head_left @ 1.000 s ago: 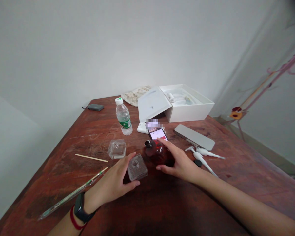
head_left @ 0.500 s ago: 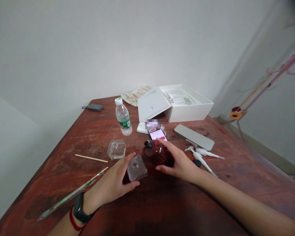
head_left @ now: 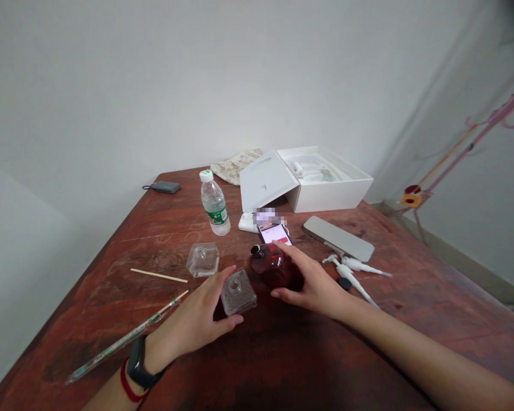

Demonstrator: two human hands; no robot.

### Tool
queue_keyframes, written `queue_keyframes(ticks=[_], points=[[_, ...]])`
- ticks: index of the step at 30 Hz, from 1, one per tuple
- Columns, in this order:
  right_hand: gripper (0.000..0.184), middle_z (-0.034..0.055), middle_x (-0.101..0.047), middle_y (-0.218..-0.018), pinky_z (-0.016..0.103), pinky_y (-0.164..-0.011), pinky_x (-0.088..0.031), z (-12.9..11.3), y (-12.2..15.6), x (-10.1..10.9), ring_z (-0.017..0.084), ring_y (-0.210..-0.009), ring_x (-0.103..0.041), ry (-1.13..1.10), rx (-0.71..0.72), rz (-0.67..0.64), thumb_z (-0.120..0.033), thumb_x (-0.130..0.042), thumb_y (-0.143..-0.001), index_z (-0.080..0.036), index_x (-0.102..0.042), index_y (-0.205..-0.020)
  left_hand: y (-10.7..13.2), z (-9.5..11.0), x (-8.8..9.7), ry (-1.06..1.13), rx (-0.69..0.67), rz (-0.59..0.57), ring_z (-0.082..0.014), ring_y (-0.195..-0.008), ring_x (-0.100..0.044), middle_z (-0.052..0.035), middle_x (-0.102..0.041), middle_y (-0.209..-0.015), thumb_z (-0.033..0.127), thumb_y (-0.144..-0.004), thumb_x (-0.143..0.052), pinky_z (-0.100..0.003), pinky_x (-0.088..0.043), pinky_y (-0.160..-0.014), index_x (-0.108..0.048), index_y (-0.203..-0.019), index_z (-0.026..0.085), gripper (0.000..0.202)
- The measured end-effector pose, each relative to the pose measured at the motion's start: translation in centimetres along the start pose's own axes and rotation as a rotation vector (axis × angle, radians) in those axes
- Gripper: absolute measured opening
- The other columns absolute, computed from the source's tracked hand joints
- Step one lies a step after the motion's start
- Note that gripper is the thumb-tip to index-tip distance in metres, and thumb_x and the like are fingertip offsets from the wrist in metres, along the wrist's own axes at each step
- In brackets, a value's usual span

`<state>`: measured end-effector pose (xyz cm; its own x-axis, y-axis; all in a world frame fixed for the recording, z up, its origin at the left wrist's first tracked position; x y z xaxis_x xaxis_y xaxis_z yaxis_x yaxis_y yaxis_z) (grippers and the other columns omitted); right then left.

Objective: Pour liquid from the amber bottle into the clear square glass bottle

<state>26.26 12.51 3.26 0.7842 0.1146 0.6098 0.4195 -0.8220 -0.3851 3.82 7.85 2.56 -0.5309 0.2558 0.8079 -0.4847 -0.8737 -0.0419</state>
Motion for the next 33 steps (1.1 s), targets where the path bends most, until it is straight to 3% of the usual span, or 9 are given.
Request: queue_keyframes(ticks=[10,33], points=[[0.098,0.0193,-0.061,-0.162,0.060,-0.123,-0.051,-0.25,0.01,0.04,0.041,-0.149,-0.060,-0.001,0.011,-0.002,-0.043,-0.092,-0.082,-0.025,-0.045,-0.166,-0.23,-0.11,-0.08,-0.007,0.037,-0.019,-0.0394,-0.146,-0.061,-0.0193,-0.056,-0.164,0.035,-0.092,-0.081,-0.060,-0.046,-0.126,-0.032,-0.169,0.024,0.091],[0.099,0.0182,-0.061,-0.163,0.060,-0.123,-0.050,-0.07,0.03,-0.03,0.041,-0.149,-0.060,-0.005,0.004,-0.030,-0.043,-0.092,-0.083,-0.027,-0.042,-0.168,-0.03,0.16,0.16,-0.009,0.024,-0.003,-0.0398,-0.147,-0.061,-0.0180,-0.056,-0.166,0.035,-0.092,-0.081,-0.061,-0.047,-0.126,-0.031,-0.169,0.027,0.091]])
Point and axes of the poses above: each hand's wrist, its own y-axis away from the middle knuckle, its own x-axis out of the back of the hand, z = x × y, the point moved 10 cm from there along -y, towards the middle knuckle
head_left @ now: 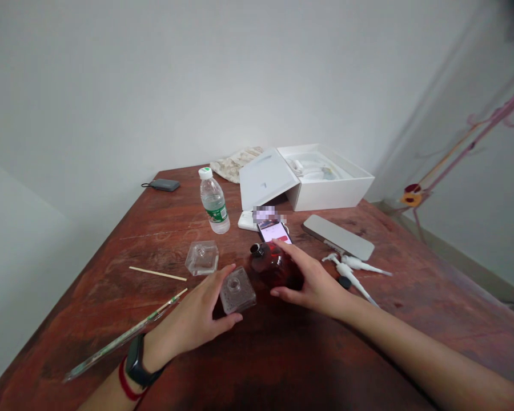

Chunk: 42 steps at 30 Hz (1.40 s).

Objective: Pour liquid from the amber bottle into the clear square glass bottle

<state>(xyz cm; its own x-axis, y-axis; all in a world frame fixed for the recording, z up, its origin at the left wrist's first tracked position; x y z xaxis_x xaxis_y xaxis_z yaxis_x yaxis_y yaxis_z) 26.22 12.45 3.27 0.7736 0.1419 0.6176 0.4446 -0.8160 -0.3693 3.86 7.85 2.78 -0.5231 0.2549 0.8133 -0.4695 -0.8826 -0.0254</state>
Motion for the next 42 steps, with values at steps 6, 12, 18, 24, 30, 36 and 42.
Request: queue_keyframes(ticks=[6,12,18,24,30,36,42], points=[[0.099,0.0192,-0.061,-0.162,0.060,-0.122,-0.051,-0.16,-0.02,0.01,0.041,-0.149,-0.061,0.016,0.007,0.013,-0.044,-0.092,-0.083,-0.025,-0.043,-0.167,-0.02,0.04,-0.03,-0.002,-0.003,0.005,-0.0394,-0.145,-0.063,-0.0189,-0.057,-0.163,0.033,-0.092,-0.081,-0.060,-0.048,-0.125,-0.032,-0.168,0.026,0.091],[0.100,0.0183,-0.062,-0.162,0.060,-0.122,-0.051,-0.22,-0.01,0.05,0.041,-0.148,-0.061,0.007,0.007,0.018,-0.042,-0.093,-0.082,-0.027,-0.043,-0.167,-0.03,0.07,-0.02,-0.002,-0.002,0.005,-0.0399,-0.145,-0.063,-0.0190,-0.057,-0.164,0.033,-0.092,-0.081,-0.060,-0.048,-0.125,-0.032,-0.169,0.026,0.091],[0.100,0.0178,-0.062,-0.162,0.061,-0.123,-0.049,-0.04,0.01,0.00,0.041,-0.148,-0.061,-0.004,-0.002,0.016,-0.041,-0.093,-0.081,-0.028,-0.043,-0.167,-0.03,0.14,0.09,0.023,-0.018,0.018,-0.0400,-0.146,-0.062,-0.0177,-0.057,-0.164,0.033,-0.092,-0.081,-0.061,-0.047,-0.125,-0.033,-0.169,0.028,0.092],[0.099,0.0194,-0.061,-0.162,0.062,-0.122,-0.050,-0.20,-0.06,0.06,0.042,-0.149,-0.060,0.014,0.001,0.017,-0.042,-0.093,-0.082,-0.026,-0.043,-0.166,-0.14,0.08,-0.03,0.021,0.002,0.004,-0.0399,-0.145,-0.063,-0.0183,-0.057,-0.164,0.034,-0.092,-0.081,-0.060,-0.048,-0.125,-0.032,-0.169,0.027,0.091],[0.099,0.0183,-0.061,-0.162,0.061,-0.123,-0.050,-0.12,-0.08,-0.01,0.041,-0.149,-0.061,-0.001,-0.001,0.008,-0.041,-0.092,-0.082,-0.027,-0.043,-0.167,-0.04,0.06,0.06,0.028,0.004,0.009,-0.0402,-0.146,-0.062,-0.0169,-0.057,-0.165,0.035,-0.091,-0.081,-0.061,-0.048,-0.125,-0.034,-0.168,0.029,0.090],[0.100,0.0182,-0.061,-0.162,0.061,-0.123,-0.050,-0.02,0.01,0.02,0.041,-0.149,-0.061,0.001,0.000,0.024,-0.041,-0.093,-0.081,-0.027,-0.043,-0.167,0.02,0.07,0.05,0.015,-0.018,0.015,-0.0395,-0.146,-0.062,-0.0174,-0.056,-0.166,0.033,-0.092,-0.081,-0.060,-0.047,-0.126,-0.032,-0.169,0.029,0.092],[0.099,0.0184,-0.062,-0.161,0.061,-0.123,-0.050,0.09,0.00,0.00,0.041,-0.148,-0.061,0.003,-0.004,0.019,-0.042,-0.093,-0.082,-0.026,-0.044,-0.166,-0.04,-0.06,0.02,0.016,-0.006,0.008,-0.0391,-0.147,-0.061,-0.0173,-0.056,-0.166,0.034,-0.092,-0.081,-0.059,-0.046,-0.127,-0.032,-0.169,0.028,0.091]])
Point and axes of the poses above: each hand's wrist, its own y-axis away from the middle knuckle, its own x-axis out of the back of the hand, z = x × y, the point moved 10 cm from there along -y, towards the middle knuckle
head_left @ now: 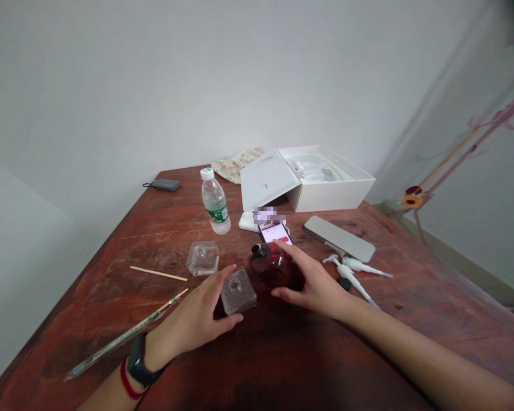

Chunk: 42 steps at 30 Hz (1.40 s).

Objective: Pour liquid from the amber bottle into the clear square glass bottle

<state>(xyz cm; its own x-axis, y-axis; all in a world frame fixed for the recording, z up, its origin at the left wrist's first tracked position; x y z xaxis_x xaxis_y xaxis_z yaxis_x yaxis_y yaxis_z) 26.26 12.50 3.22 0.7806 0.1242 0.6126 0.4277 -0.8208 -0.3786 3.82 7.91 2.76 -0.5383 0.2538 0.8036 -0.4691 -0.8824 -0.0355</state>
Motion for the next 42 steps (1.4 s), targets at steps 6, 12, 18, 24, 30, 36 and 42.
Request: queue_keyframes(ticks=[6,12,18,24,30,36,42], points=[[0.097,0.0196,-0.061,-0.162,0.061,-0.123,-0.051,-0.10,0.00,0.06,0.041,-0.149,-0.060,-0.001,0.011,-0.002,-0.043,-0.091,-0.083,-0.025,-0.043,-0.165,0.02,0.01,-0.07,-0.011,0.010,-0.014,-0.0394,-0.146,-0.062,-0.0183,-0.056,-0.165,0.034,-0.092,-0.080,-0.059,-0.048,-0.125,-0.031,-0.169,0.027,0.091],[0.096,0.0198,-0.062,-0.162,0.060,-0.122,-0.052,-0.24,-0.03,0.08,0.040,-0.148,-0.062,0.010,0.020,-0.001,-0.042,-0.091,-0.083,-0.024,-0.043,-0.165,0.06,0.10,-0.12,-0.011,0.000,-0.014,-0.0388,-0.145,-0.062,-0.0184,-0.056,-0.165,0.033,-0.092,-0.080,-0.059,-0.047,-0.126,-0.030,-0.169,0.028,0.091],[0.097,0.0203,-0.061,-0.162,0.060,-0.122,-0.051,-0.06,0.02,0.00,0.041,-0.148,-0.061,0.015,0.018,0.009,-0.042,-0.092,-0.082,-0.023,-0.045,-0.165,-0.04,-0.17,-0.28,-0.011,0.023,-0.027,-0.0391,-0.145,-0.062,-0.0196,-0.056,-0.164,0.033,-0.092,-0.080,-0.059,-0.047,-0.126,-0.029,-0.169,0.024,0.092],[0.098,0.0181,-0.063,-0.160,0.059,-0.121,-0.053,0.03,0.13,0.05,0.041,-0.147,-0.062,-0.003,0.026,0.029,-0.042,-0.094,-0.081,-0.025,-0.047,-0.165,-0.04,-0.09,-0.31,-0.009,0.023,-0.034,-0.0389,-0.144,-0.063,-0.0192,-0.056,-0.164,0.034,-0.092,-0.079,-0.058,-0.047,-0.126,-0.029,-0.169,0.025,0.092],[0.098,0.0187,-0.064,-0.160,0.058,-0.120,-0.054,-0.03,0.14,0.11,0.040,-0.145,-0.064,-0.011,0.037,0.040,-0.040,-0.094,-0.081,-0.024,-0.046,-0.165,-0.01,-0.04,-0.22,-0.003,0.029,-0.034,-0.0393,-0.146,-0.061,-0.0193,-0.054,-0.166,0.034,-0.092,-0.080,-0.058,-0.046,-0.126,-0.030,-0.169,0.025,0.092],[0.098,0.0183,-0.064,-0.160,0.057,-0.120,-0.054,-0.03,0.14,0.16,0.040,-0.145,-0.064,-0.017,0.043,0.046,-0.039,-0.094,-0.081,-0.024,-0.047,-0.165,-0.17,0.06,-0.25,-0.006,0.051,-0.050,-0.0387,-0.143,-0.063,-0.0198,-0.056,-0.163,0.035,-0.091,-0.079,-0.058,-0.047,-0.125,-0.031,-0.168,0.023,0.091],[0.096,0.0181,-0.062,-0.161,0.058,-0.121,-0.052,0.23,0.38,0.17,0.040,-0.147,-0.062,-0.049,0.029,0.055,-0.041,-0.093,-0.082,-0.025,-0.047,-0.164,-0.34,0.23,0.46,0.015,0.027,0.046,-0.0373,-0.138,-0.066,-0.0154,-0.065,-0.154,0.032,-0.083,-0.083,-0.054,-0.049,-0.122,-0.044,-0.160,0.025,0.087]])
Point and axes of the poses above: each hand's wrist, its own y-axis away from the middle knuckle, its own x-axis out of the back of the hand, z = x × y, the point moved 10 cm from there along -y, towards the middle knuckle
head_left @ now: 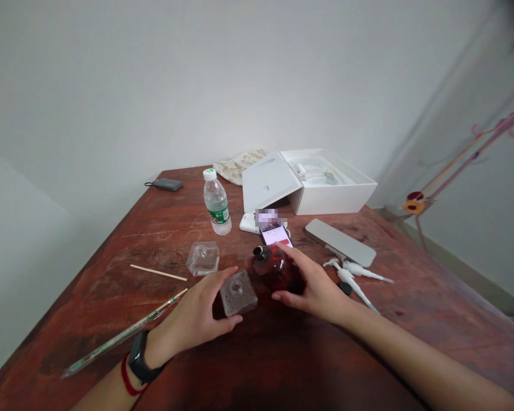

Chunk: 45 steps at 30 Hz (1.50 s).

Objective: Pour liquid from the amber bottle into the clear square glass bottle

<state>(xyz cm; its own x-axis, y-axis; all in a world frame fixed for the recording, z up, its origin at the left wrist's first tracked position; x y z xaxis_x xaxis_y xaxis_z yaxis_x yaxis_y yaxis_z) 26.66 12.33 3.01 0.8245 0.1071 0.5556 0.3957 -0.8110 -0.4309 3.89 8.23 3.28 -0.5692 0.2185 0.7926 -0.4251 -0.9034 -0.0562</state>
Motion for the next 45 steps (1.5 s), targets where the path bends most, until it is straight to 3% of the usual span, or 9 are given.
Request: queue_keyframes(ticks=[6,10,15,19,24,30,35,41,45], points=[[0.100,0.0190,-0.048,-0.171,0.060,-0.129,-0.043,0.1,0.5,1.3,0.040,-0.157,-0.050,-0.075,-0.008,0.124,-0.044,-0.086,-0.091,-0.027,-0.029,-0.172,0.4,0.3,0.8,0.087,-0.031,0.030,-0.0348,-0.131,-0.070,-0.0120,-0.068,-0.149,0.030,-0.077,-0.082,-0.048,-0.052,-0.119,-0.053,-0.155,0.024,0.083],[0.104,0.0180,-0.043,-0.174,0.059,-0.131,-0.038,0.2,0.6,0.9,0.038,-0.159,-0.047,-0.129,-0.047,0.092,-0.037,-0.080,-0.094,-0.028,-0.015,-0.175,1.0,1.2,0.5,0.201,-0.090,-0.016,-0.0316,-0.127,-0.071,-0.0092,-0.069,-0.147,0.029,-0.074,-0.086,-0.043,-0.055,-0.115,-0.051,-0.156,0.026,0.089],[0.093,0.0179,-0.052,-0.166,0.058,-0.127,-0.045,0.4,0.7,0.1,0.038,-0.149,-0.058,-0.264,-0.074,0.074,-0.039,-0.081,-0.094,-0.028,-0.028,-0.169,1.4,2.2,0.3,0.219,-0.128,-0.026,-0.0324,-0.135,-0.068,-0.0079,-0.068,-0.151,0.028,-0.070,-0.091,-0.042,-0.051,-0.121,-0.053,-0.156,0.029,0.094],[0.092,0.0180,-0.060,-0.158,0.057,-0.123,-0.049,0.4,0.9,-0.2,0.038,-0.143,-0.063,-0.239,-0.073,0.073,-0.043,-0.087,-0.088,-0.027,-0.038,-0.164,1.6,2.4,0.3,0.215,-0.091,-0.049,-0.0334,-0.136,-0.069,-0.0074,-0.070,-0.152,0.030,-0.067,-0.094,-0.044,-0.051,-0.122,-0.057,-0.155,0.030,0.096],[0.095,0.0194,-0.061,-0.156,0.060,-0.123,-0.049,1.2,1.2,0.7,0.040,-0.143,-0.062,-0.102,-0.108,0.172,-0.046,-0.091,-0.084,-0.027,-0.039,-0.161,1.7,2.1,0.2,0.234,-0.064,-0.044,-0.0334,-0.133,-0.071,-0.0038,-0.072,-0.149,0.030,-0.065,-0.096,-0.046,-0.050,-0.123,-0.060,-0.154,0.034,0.096],[0.101,0.0178,-0.065,-0.151,0.057,-0.117,-0.054,1.4,1.4,0.2,0.038,-0.137,-0.067,-0.173,-0.136,0.193,-0.051,-0.094,-0.081,-0.028,-0.037,-0.161,1.5,1.9,-0.5,0.268,-0.087,-0.060,-0.0353,-0.136,-0.071,-0.0035,-0.073,-0.151,0.032,-0.065,-0.096,-0.048,-0.051,-0.122,-0.061,-0.154,0.037,0.096],[0.100,0.0153,-0.070,-0.144,0.048,-0.093,-0.067,0.8,1.2,-1.2,0.037,-0.120,-0.076,-0.256,-0.179,0.131,-0.059,-0.093,-0.080,-0.032,-0.038,-0.159,1.4,1.9,-1.1,0.243,-0.067,-0.107,-0.0382,-0.137,-0.069,-0.0059,-0.072,-0.151,0.032,-0.063,-0.099,-0.051,-0.051,-0.122,-0.062,-0.154,0.035,0.098],[0.104,0.0141,-0.075,-0.132,0.050,-0.094,-0.067,1.3,1.0,-1.5,0.039,-0.120,-0.075,-0.202,-0.218,0.127,-0.044,-0.097,-0.077,-0.029,-0.039,-0.163,1.7,2.1,-1.0,0.235,-0.079,-0.103,-0.0364,-0.139,-0.068,-0.0051,-0.071,-0.154,0.031,-0.066,-0.099,-0.050,-0.050,-0.123,-0.062,-0.154,0.036,0.096],[0.109,0.0143,-0.075,-0.133,0.050,-0.087,-0.069,1.9,1.0,-1.8,0.038,-0.110,-0.078,-0.196,-0.235,0.117,-0.040,-0.096,-0.078,-0.031,-0.034,-0.168,1.7,2.3,-1.1,0.255,-0.116,-0.096,-0.0362,-0.138,-0.070,-0.0042,-0.072,-0.152,0.032,-0.065,-0.100,-0.050,-0.050,-0.123,-0.063,-0.154,0.038,0.096]])
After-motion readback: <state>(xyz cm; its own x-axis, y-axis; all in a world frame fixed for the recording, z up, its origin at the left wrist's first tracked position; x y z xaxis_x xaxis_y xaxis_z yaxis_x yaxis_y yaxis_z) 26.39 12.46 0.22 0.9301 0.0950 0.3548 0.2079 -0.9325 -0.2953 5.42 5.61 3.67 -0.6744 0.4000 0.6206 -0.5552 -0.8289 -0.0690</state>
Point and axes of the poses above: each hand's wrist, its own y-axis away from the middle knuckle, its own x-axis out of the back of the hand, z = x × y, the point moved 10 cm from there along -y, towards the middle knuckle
